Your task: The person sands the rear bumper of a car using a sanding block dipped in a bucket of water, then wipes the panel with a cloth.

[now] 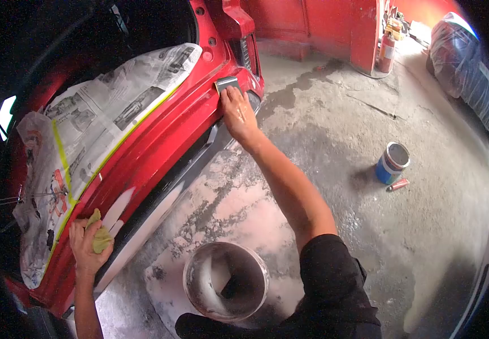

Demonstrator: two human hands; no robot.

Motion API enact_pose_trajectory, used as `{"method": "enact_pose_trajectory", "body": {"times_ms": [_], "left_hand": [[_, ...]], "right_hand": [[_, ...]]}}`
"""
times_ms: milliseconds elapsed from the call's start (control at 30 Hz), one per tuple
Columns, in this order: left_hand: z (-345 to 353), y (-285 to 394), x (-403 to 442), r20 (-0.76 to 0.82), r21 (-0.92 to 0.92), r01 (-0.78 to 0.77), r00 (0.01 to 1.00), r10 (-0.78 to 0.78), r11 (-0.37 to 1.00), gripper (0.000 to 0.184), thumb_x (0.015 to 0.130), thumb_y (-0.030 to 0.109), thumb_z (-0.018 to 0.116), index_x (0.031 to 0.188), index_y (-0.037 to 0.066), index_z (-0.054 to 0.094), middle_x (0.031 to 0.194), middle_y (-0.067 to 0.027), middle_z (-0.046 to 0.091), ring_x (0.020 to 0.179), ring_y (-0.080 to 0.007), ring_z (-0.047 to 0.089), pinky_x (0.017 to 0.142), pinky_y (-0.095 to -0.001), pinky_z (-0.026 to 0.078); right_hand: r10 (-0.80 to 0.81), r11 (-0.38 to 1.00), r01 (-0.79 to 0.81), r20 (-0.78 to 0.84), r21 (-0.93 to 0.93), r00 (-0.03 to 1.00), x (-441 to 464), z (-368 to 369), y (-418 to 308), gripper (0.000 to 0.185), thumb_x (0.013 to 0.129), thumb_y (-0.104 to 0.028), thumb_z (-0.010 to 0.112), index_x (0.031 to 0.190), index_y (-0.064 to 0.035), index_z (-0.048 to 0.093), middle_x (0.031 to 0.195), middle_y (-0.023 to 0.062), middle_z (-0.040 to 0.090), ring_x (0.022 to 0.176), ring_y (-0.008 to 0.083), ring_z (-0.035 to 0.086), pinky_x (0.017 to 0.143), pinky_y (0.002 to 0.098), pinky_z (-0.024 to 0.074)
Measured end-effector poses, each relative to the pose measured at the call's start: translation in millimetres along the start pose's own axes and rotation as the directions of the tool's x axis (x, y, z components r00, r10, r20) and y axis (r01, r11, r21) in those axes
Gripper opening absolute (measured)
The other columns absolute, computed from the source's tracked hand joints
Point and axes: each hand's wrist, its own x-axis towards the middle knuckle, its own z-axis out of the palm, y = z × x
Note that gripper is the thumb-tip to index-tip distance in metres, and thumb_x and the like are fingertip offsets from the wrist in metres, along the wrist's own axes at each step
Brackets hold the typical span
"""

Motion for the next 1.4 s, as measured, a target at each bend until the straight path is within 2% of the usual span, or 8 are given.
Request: {"method": "enact_pose_trajectory", "body": {"times_ms": [133, 300, 500, 700, 833, 1033, 1133, 1400], "left_hand": [[5, -3, -3, -0.005, -0.017, 0.02, 1.0, -0.02, 1.0, 0.052, 0.067, 0.027, 0.081, 0.114, 0.009, 0.068, 0.111, -0.0168, 0.056, 0.102, -0.0396, 0.055, 0.09, -0.0531, 0.044], [-2, 1, -3, 0.018, 0.016, -0.001, 1.0, 0.0, 1.0, 0.054, 0.067, 0.022, 0.08, 0.116, 0.007, 0.066, 0.11, -0.0173, 0.057, 0.103, -0.0395, 0.055, 0.092, -0.0536, 0.044], [3, 0, -7, 0.01, -0.017, 0.01, 1.0, -0.01, 1.0, 0.054, 0.065, 0.02, 0.081, 0.116, 0.007, 0.066, 0.111, -0.018, 0.056, 0.103, -0.0399, 0.054, 0.093, -0.0535, 0.044], [0, 0, -4, 0.016, -0.004, 0.007, 1.0, -0.007, 1.0, 0.055, 0.069, 0.025, 0.081, 0.12, 0.011, 0.067, 0.115, -0.0165, 0.057, 0.103, -0.0394, 0.056, 0.09, -0.0544, 0.044], [4, 1, -5, 0.013, 0.011, 0.004, 1.0, -0.004, 1.0, 0.055, 0.066, 0.022, 0.082, 0.118, 0.008, 0.067, 0.114, -0.0184, 0.056, 0.104, -0.0407, 0.055, 0.092, -0.0544, 0.044], [0, 0, -4, 0.017, 0.017, -0.001, 1.0, 0.001, 1.0, 0.056, 0.065, 0.02, 0.082, 0.118, 0.006, 0.066, 0.114, -0.0195, 0.056, 0.104, -0.0412, 0.055, 0.092, -0.0544, 0.044], [2, 2, -2, 0.004, 0.012, -0.002, 1.0, 0.002, 1.0, 0.056, 0.066, 0.021, 0.082, 0.118, 0.006, 0.066, 0.113, -0.0192, 0.056, 0.104, -0.0407, 0.055, 0.092, -0.0545, 0.044], [1, 1, -1, 0.015, 0.006, -0.002, 1.0, 0.002, 1.0, 0.057, 0.065, 0.019, 0.083, 0.118, 0.006, 0.065, 0.111, -0.0188, 0.056, 0.103, -0.0403, 0.055, 0.091, -0.0541, 0.044]], "right_hand": [[-0.348, 0.935, 0.353, -0.106, 0.029, 0.931, -47, 21, -42, 0.041, 0.089, -0.001, 0.055, 0.13, 0.0013, 0.055, 0.133, 0.0218, 0.057, 0.127, 0.0408, 0.056, 0.111, 0.0521, 0.0443], [-0.067, 0.995, 0.065, -0.025, -0.082, 0.997, 7, 13, 8, 0.052, 0.087, 0.0, 0.057, 0.139, 0.0005, 0.054, 0.132, 0.0215, 0.059, 0.124, 0.0408, 0.057, 0.107, 0.0523, 0.0452], [-0.321, 0.941, 0.321, -0.02, 0.11, 0.947, -44, 18, -38, 0.051, 0.088, 0.0, 0.055, 0.139, -0.0048, 0.058, 0.136, 0.0185, 0.057, 0.133, 0.0382, 0.055, 0.117, 0.0541, 0.04], [-0.069, 0.992, 0.064, 0.043, 0.106, 0.997, -2, 18, -25, 0.043, 0.086, -0.002, 0.058, 0.128, -0.0011, 0.06, 0.133, 0.02, 0.059, 0.129, 0.039, 0.055, 0.109, 0.0609, 0.0417], [-0.339, 0.94, 0.339, -0.01, 0.047, 0.941, -54, 18, -39, 0.061, 0.082, 0.002, 0.061, 0.142, -0.0066, 0.057, 0.142, 0.0148, 0.056, 0.138, 0.0328, 0.052, 0.116, 0.0599, 0.0379], [-0.027, 0.998, 0.03, 0.048, -0.053, 0.998, 0, 7, 0, 0.048, 0.088, -0.001, 0.058, 0.136, -0.0078, 0.058, 0.132, 0.0134, 0.061, 0.124, 0.0323, 0.061, 0.108, 0.0585, 0.04], [-0.284, 0.957, 0.283, 0.0, 0.068, 0.959, -49, 25, -36, 0.058, 0.087, 0.001, 0.058, 0.144, -0.0084, 0.054, 0.144, 0.0152, 0.054, 0.131, 0.0335, 0.057, 0.113, 0.0594, 0.0393], [-0.251, 0.968, 0.25, 0.036, 0.032, 0.967, -19, 19, -18, 0.049, 0.088, 0.001, 0.053, 0.136, -0.0057, 0.061, 0.134, 0.0156, 0.06, 0.127, 0.0352, 0.058, 0.114, 0.0634, 0.0378]]}}
